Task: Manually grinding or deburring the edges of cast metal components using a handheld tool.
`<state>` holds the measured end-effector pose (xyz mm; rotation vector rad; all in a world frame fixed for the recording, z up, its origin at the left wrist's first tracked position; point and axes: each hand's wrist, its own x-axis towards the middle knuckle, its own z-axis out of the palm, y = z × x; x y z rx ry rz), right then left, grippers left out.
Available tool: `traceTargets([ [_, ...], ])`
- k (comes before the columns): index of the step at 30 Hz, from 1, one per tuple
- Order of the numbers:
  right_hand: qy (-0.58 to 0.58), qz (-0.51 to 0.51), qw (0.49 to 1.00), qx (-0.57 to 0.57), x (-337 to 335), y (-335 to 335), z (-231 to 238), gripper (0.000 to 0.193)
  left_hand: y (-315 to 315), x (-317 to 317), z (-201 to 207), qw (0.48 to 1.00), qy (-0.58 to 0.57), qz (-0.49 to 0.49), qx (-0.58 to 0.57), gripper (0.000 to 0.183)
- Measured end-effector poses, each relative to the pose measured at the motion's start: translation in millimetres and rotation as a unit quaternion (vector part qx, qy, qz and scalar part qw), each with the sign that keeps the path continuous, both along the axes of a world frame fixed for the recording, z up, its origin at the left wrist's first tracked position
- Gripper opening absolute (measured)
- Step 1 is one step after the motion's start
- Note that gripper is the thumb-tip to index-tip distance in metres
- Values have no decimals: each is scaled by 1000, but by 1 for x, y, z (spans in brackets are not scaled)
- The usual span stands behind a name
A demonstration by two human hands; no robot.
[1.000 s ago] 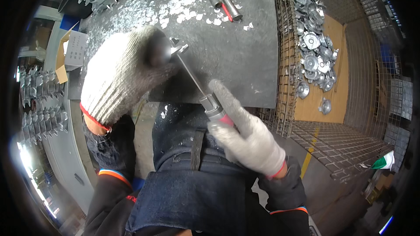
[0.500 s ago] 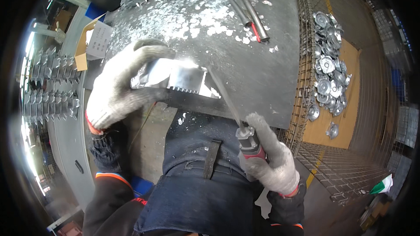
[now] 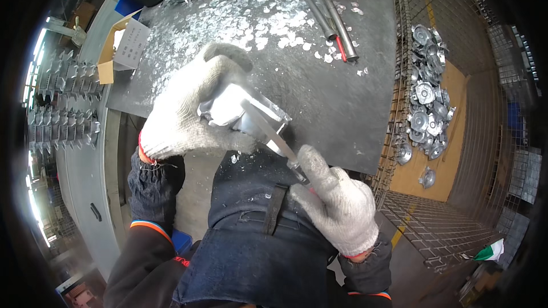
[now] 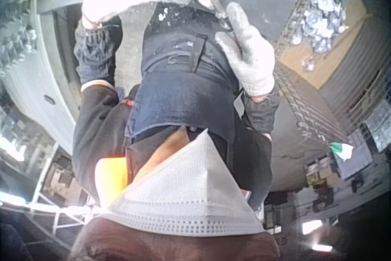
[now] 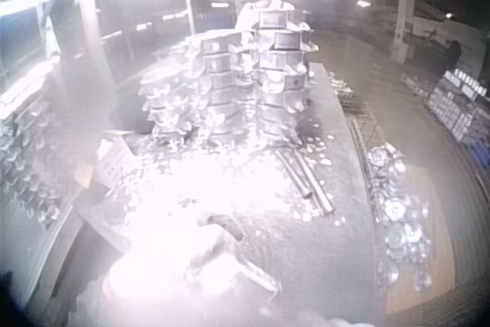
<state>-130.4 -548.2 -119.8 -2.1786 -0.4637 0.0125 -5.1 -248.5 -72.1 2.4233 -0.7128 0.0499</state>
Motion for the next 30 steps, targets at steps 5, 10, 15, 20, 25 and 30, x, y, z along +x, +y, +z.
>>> traceTargets([
  [5, -17, -29, 999, 0, 1, 14, 0, 78, 3, 5, 0, 1000, 7, -20, -2, 77],
  [10, 5, -28, 999, 29, 1, 17, -1, 78, 4, 7, -4, 1000, -10, -23, -7, 73],
  [15, 49, 52, 990, 122, 0, 14, -2, 90, -2, 4, -4, 999, -14, -22, -23, 69],
  [20, 220, 84, 944, 230, -7, 5, 6, 90, 0, 4, -1, 999, -31, -34, -26, 69],
  [25, 315, 91, 913, 245, -7, 1, 26, 88, -5, -4, -2, 998, -47, -25, -40, 69],
  [30, 285, 93, 932, 206, -10, -2, 32, 81, -8, -9, 3, 998, -50, -22, 4, 68],
])
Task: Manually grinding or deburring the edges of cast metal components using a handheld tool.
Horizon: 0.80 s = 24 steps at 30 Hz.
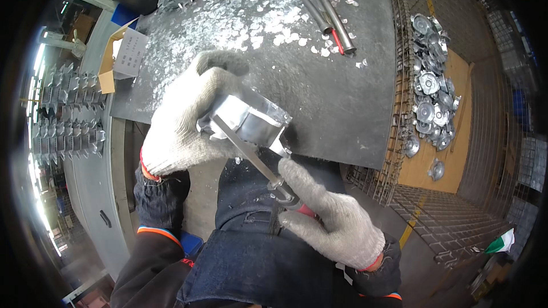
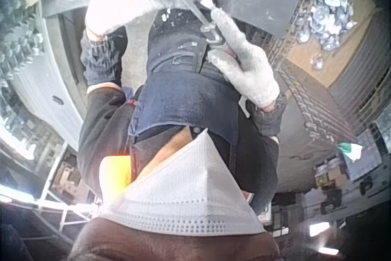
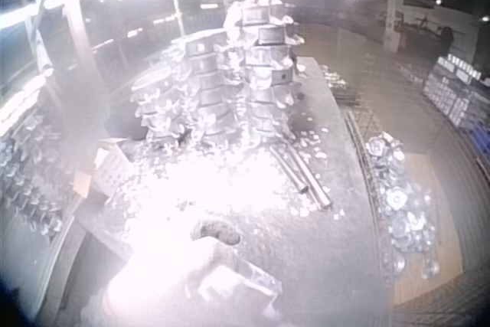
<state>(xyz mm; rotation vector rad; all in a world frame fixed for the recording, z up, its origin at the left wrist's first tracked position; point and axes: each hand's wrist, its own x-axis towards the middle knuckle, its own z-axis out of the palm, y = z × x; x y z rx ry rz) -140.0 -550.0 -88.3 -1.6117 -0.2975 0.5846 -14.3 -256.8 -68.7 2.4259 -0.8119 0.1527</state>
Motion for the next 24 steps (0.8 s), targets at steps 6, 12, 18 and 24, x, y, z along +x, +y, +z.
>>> traceTargets([
  [6, -20, -13, 999, 37, -5, 8, 4, 80, -6, -5, 8, 1000, 4, 5, 6, 65],
  [12, -109, 17, 994, 10, -2, 12, 2, 79, 9, 4, 8, 998, 10, -14, -59, 65],
  [18, -97, -39, 994, -11, -15, -1, -13, 81, 38, 8, 31, 923, 298, 155, -189, 62],
  [24, -179, -91, 976, -90, -12, 11, -35, 85, 24, 25, -10, 921, 192, 234, -245, 24],
])
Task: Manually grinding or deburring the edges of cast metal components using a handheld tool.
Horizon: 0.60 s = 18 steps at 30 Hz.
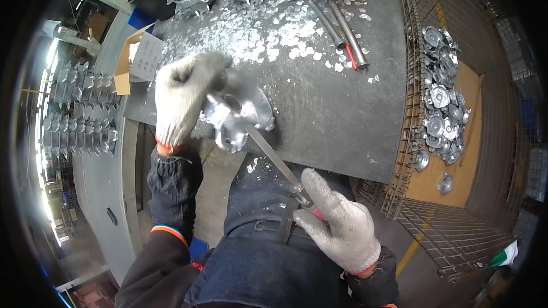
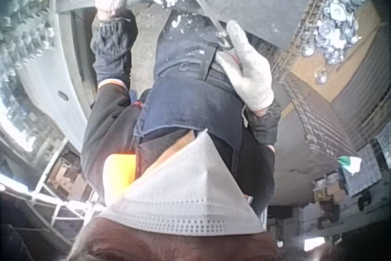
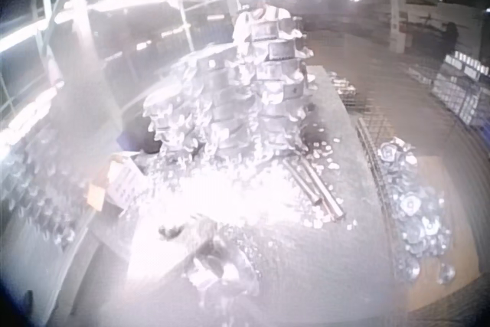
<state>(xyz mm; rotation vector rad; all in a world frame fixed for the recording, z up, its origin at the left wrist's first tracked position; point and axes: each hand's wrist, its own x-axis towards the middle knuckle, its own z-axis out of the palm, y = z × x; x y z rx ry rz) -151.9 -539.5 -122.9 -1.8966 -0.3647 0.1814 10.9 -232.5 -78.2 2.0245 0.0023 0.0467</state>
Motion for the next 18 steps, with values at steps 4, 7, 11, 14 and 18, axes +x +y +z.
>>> traceTargets([
  [4, -57, 0, 997, -43, 7, 6, -2, 83, -2, 18, -33, 994, -93, -40, -47, 13],
  [7, -76, -5, 994, -80, 14, 12, -1, 79, 4, 28, -39, 964, -203, -82, 149, 15],
  [11, -84, -16, 989, -122, 21, 20, -3, 73, -2, 23, -37, 927, -262, -67, 262, 19],
  [14, -98, 21, 975, -198, 26, 19, -1, 81, 0, 22, -31, 985, -85, -50, 140, 22],
  [18, -122, 8, 963, -242, 29, 26, 2, 81, 3, 22, -38, 897, -326, -79, 287, 26],
])
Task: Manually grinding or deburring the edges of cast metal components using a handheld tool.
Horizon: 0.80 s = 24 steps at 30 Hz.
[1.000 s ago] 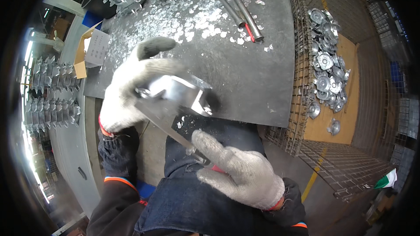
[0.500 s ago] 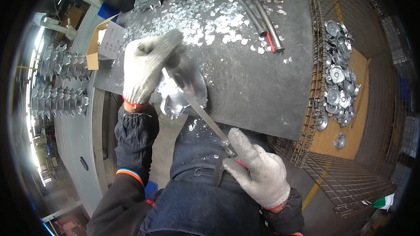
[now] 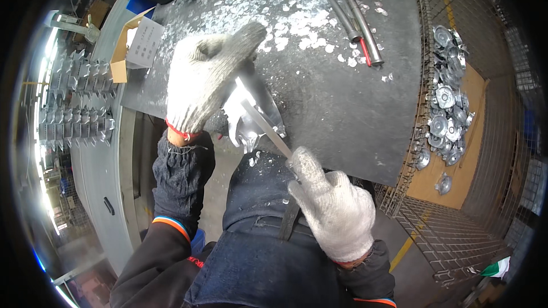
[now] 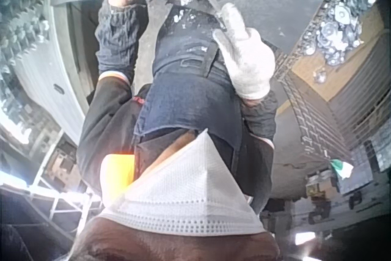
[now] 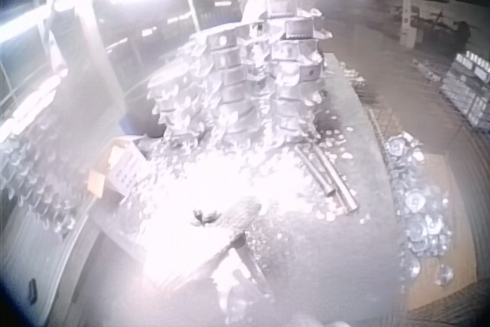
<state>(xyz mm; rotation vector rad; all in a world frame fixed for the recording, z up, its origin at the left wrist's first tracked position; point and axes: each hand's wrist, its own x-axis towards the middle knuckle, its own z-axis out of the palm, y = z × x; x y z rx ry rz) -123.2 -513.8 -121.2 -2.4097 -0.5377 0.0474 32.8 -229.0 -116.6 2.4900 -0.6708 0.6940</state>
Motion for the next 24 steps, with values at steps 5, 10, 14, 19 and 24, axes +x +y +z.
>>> traceTargets([
  [5, 42, -15, 996, 71, -1, 4, -2, 79, -16, -3, 8, 987, 95, -17, -129, 24],
  [10, 61, 13, 987, 148, 3, 4, -15, 77, -8, -2, 5, 984, 144, 42, -101, 15],
  [14, 167, 68, 945, 273, 8, -2, -23, 83, -11, -3, 4, 964, 220, 39, -144, 16],
  [19, 265, 120, 908, 302, 18, -16, -21, 87, -13, -8, 3, 975, 164, 48, -143, 25],
  [24, 223, 144, 919, 293, 11, -16, -25, 88, -2, -9, -7, 997, 63, 17, -42, 25],
])
